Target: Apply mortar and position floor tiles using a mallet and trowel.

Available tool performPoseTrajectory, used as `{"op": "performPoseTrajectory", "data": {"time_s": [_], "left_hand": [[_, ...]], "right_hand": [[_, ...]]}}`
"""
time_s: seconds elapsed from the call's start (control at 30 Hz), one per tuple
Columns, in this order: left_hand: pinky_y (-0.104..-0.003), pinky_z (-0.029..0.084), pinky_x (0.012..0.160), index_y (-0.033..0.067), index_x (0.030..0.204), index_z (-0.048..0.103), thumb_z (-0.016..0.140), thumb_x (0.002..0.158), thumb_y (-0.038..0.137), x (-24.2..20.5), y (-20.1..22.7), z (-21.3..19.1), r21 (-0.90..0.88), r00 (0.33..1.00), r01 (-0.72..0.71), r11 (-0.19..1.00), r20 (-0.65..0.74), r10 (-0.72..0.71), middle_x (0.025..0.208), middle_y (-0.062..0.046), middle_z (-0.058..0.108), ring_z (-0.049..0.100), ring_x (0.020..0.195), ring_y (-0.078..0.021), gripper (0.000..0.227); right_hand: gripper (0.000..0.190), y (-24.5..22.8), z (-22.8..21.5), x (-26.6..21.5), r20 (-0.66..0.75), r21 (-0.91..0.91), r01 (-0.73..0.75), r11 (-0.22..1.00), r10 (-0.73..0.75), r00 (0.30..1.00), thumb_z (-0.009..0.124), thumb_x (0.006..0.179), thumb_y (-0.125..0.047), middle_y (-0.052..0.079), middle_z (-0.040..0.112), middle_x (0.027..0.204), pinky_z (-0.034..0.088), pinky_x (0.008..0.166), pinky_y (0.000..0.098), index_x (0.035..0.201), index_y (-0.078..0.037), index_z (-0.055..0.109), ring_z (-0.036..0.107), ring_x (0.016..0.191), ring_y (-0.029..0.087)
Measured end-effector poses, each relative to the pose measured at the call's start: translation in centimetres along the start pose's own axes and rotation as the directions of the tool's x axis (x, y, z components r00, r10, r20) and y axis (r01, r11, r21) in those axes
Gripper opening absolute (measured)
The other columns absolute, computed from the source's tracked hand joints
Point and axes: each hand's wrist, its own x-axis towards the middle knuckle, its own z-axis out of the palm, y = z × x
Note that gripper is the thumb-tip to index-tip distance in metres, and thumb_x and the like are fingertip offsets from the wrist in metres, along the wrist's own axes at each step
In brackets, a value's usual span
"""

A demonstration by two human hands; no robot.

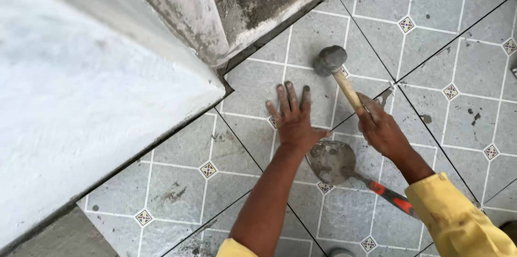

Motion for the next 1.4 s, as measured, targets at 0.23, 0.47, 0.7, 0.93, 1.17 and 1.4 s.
{"op": "performPoseTrajectory", "data": {"time_s": [0.23,0.47,0.7,0.93,1.17,1.4], "left_hand": [[-0.071,-0.007,0.118,0.0159,0.165,0.006,0.080,0.071,0.069,-1.4,-0.7,1.0,0.091,0.999,-0.014,0.996,-0.040,0.017,0.170,-0.023,-0.011,-0.017,0.155,-0.0422,0.131],[-0.078,-0.004,0.114,0.0144,0.162,0.008,0.077,0.076,0.067,-2.1,-0.6,-0.1,0.136,1.000,-0.006,0.991,0.013,0.004,0.168,-0.027,-0.011,-0.017,0.154,-0.0448,0.122],[-0.081,0.000,0.113,0.0120,0.163,0.012,0.081,0.074,0.061,-1.2,0.3,0.5,0.090,0.997,0.034,0.995,-0.078,-0.027,0.169,-0.025,-0.003,-0.010,0.155,-0.0460,0.122],[-0.086,0.002,0.105,0.0115,0.162,0.006,0.073,0.086,0.054,0.2,-0.5,3.5,0.092,0.986,-0.021,0.996,-0.160,0.035,0.168,-0.022,-0.002,-0.005,0.152,-0.0482,0.110],[-0.088,0.004,0.104,0.0128,0.161,0.003,0.068,0.088,0.054,0.5,-0.7,3.9,0.086,0.970,-0.039,0.996,-0.236,0.059,0.166,-0.021,-0.001,0.000,0.151,-0.0456,0.106],[-0.086,0.003,0.108,0.0109,0.164,0.001,0.073,0.083,0.061,-0.7,0.4,0.0,0.142,0.995,0.015,0.990,0.095,-0.029,0.170,-0.021,-0.004,-0.006,0.154,-0.0508,0.120]], "right_hand": [[0.056,-2.6,0.4,0.3,0.117,0.215,-0.213,0.953,0.191,0.975,0.054,0.099,-0.044,0.009,0.054,0.074,0.047,0.047,0.0352,0.136,-0.001,0.055,0.053,0.056,0.016],[0.028,-8.7,-1.1,0.7,-0.281,0.537,0.425,0.728,-0.321,0.905,0.055,0.109,-0.028,0.005,0.060,0.091,0.061,0.076,0.0302,0.124,-0.005,0.049,0.066,0.082,0.014],[0.025,-18.1,2.5,7.4,-0.322,0.637,0.581,0.506,-0.510,0.797,0.060,0.106,0.009,0.012,0.064,0.122,0.061,0.106,0.0429,0.125,-0.003,0.050,0.067,0.124,0.024],[0.030,-15.2,9.3,10.9,-0.308,0.177,0.775,0.607,-0.713,0.629,0.059,0.099,0.010,0.011,0.066,0.118,0.058,0.099,0.0384,0.125,-0.006,0.058,0.066,0.113,0.024],[0.027,-15.2,9.9,10.9,-0.288,0.165,0.802,0.574,-0.750,0.596,0.062,0.102,0.002,0.011,0.066,0.121,0.061,0.092,0.0374,0.128,-0.006,0.060,0.069,0.108,0.025],[0.020,-15.7,8.8,10.9,-0.294,0.106,0.797,0.595,-0.747,0.596,0.063,0.106,-0.002,0.009,0.071,0.114,0.062,0.081,0.0340,0.125,-0.008,0.063,0.071,0.095,0.020]]}}
